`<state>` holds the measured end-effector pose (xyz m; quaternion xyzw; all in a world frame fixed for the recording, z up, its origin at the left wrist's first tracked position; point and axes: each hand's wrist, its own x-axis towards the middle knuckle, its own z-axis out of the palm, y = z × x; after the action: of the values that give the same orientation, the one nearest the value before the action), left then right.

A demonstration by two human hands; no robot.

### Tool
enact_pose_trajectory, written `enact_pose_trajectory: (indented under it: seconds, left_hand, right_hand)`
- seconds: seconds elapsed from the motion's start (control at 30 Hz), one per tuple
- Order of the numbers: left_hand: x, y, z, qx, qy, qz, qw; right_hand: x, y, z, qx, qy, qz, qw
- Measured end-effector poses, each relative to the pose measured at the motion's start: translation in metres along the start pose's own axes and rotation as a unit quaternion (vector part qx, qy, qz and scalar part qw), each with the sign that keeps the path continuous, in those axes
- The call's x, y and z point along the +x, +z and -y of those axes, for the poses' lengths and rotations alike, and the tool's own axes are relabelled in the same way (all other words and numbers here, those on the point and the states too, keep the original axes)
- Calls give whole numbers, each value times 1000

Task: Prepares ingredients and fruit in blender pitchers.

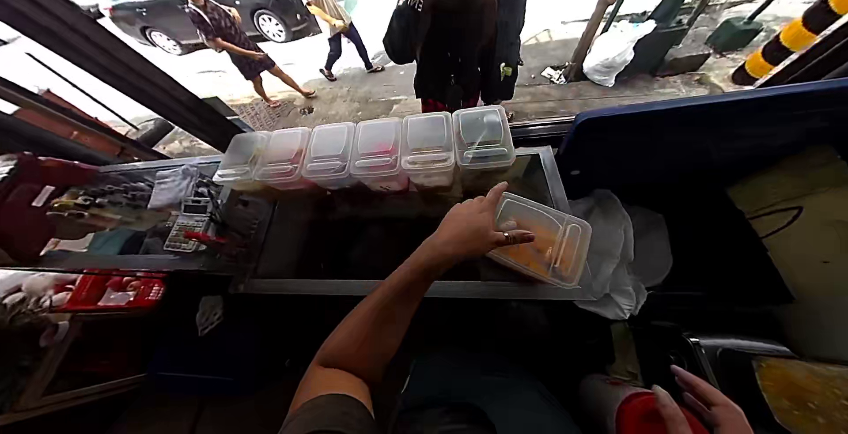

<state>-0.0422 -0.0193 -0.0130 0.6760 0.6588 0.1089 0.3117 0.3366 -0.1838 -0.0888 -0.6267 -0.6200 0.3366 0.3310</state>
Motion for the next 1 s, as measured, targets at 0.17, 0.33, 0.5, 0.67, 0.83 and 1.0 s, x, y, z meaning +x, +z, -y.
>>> enact_pose_trajectory:
  seconds: [0.17, 0.33, 0.5, 0.67, 0.83, 1.0]
  left_hand:
    - [-13, 47, 109, -192, 134, 3, 972]
    - [28, 80, 100, -282, 272, -11, 920]
    - [54, 82, 95, -418, 323, 8, 849]
    - [71, 90, 108, -432, 318, 24, 844]
    - [66, 95, 106, -434, 307, 11, 847]
    - [27, 78, 127, -413, 318, -55, 851]
  right_hand:
    - [127, 50, 120, -139, -321, 47, 936]
    - [197, 132, 165, -339, -326, 195, 861]
    - [213, 145, 194, -390, -272, 271, 837]
    - [224, 143, 204, -354, -244, 309, 848]
    - [232, 131, 205, -257, -217, 319, 886]
    - [269, 72, 211, -47, -107, 233, 965]
